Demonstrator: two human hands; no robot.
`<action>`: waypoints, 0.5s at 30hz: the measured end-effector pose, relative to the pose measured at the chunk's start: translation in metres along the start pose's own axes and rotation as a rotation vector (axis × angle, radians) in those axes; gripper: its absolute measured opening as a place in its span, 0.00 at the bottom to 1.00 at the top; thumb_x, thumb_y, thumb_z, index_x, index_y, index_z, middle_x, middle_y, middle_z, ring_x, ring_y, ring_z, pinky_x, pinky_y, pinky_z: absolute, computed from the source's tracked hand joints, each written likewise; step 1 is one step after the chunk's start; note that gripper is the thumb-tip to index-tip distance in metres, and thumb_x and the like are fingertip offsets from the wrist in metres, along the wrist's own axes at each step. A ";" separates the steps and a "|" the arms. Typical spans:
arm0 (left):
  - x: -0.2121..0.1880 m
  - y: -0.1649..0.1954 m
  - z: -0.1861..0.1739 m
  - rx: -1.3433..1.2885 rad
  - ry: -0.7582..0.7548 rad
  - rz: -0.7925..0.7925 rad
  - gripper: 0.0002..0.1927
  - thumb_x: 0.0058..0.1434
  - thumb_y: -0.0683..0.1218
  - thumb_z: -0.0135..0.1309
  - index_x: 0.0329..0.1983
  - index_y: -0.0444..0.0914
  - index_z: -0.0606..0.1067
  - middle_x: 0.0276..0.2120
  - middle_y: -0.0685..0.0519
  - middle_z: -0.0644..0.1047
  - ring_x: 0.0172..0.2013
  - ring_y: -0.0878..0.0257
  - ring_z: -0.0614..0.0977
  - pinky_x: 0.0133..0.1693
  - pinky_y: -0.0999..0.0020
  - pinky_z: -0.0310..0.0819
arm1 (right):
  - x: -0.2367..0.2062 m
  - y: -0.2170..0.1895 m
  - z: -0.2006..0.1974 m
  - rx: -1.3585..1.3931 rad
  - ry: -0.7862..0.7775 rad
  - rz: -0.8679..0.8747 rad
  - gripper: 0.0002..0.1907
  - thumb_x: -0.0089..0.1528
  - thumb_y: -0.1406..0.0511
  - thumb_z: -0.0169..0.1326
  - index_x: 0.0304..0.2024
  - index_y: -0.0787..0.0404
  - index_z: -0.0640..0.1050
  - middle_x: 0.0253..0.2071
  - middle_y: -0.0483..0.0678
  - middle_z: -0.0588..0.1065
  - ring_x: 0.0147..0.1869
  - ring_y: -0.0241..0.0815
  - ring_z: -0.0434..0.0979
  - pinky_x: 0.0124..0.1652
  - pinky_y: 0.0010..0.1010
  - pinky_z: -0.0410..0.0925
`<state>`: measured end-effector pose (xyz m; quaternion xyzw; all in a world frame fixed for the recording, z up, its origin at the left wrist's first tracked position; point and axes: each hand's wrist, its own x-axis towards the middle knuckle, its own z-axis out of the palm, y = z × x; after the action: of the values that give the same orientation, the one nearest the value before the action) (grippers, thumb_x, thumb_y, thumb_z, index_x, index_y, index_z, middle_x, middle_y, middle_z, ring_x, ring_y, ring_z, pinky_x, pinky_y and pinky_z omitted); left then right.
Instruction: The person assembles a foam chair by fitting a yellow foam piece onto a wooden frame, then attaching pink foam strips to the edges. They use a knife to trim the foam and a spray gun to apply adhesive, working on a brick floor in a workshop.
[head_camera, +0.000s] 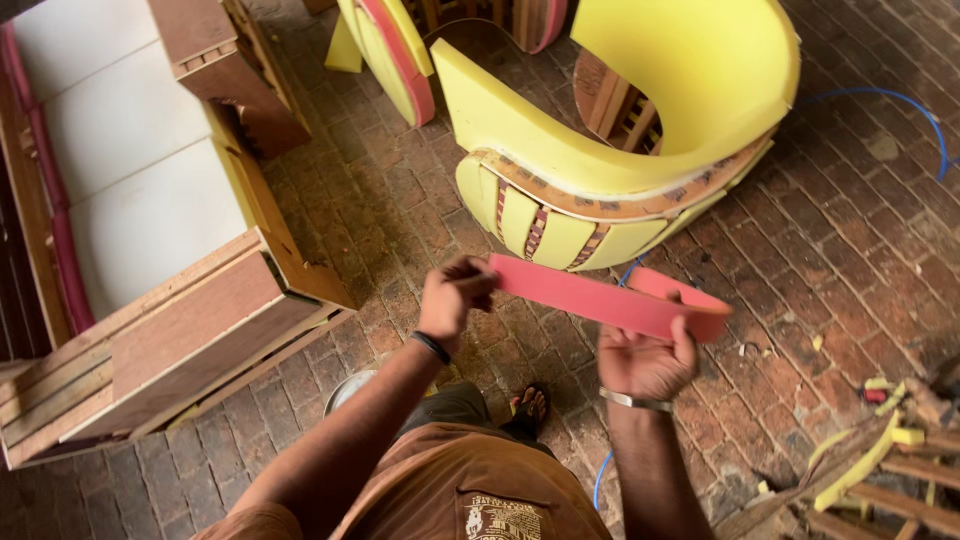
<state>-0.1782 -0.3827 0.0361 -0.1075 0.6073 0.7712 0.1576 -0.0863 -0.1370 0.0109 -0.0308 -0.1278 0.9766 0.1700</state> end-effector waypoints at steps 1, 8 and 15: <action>0.012 0.004 -0.014 0.005 0.056 -0.001 0.03 0.60 0.37 0.56 0.32 0.37 0.77 0.28 0.51 0.81 0.25 0.65 0.78 0.29 0.69 0.76 | 0.010 -0.009 -0.006 0.030 -0.034 0.017 0.16 0.67 0.59 0.59 0.55 0.55 0.79 0.37 0.48 0.78 0.35 0.39 0.73 0.37 0.31 0.67; 0.106 0.009 -0.111 -0.053 0.335 -0.021 0.01 0.60 0.38 0.57 0.32 0.36 0.78 0.27 0.51 0.80 0.25 0.65 0.79 0.28 0.68 0.75 | 0.069 0.003 -0.033 -0.362 -0.015 0.027 0.24 0.63 0.54 0.57 0.55 0.62 0.78 0.36 0.51 0.78 0.32 0.43 0.74 0.33 0.32 0.66; 0.245 -0.008 -0.184 -0.076 0.420 -0.062 0.03 0.61 0.40 0.61 0.37 0.38 0.79 0.30 0.53 0.82 0.29 0.65 0.83 0.31 0.67 0.79 | 0.147 0.087 -0.026 -0.855 -0.004 0.055 0.20 0.66 0.63 0.53 0.57 0.67 0.76 0.31 0.50 0.74 0.26 0.41 0.71 0.27 0.30 0.65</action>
<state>-0.4072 -0.5324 -0.1026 -0.2905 0.5938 0.7489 0.0471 -0.2504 -0.1603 -0.0389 -0.0998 -0.5205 0.8401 0.1158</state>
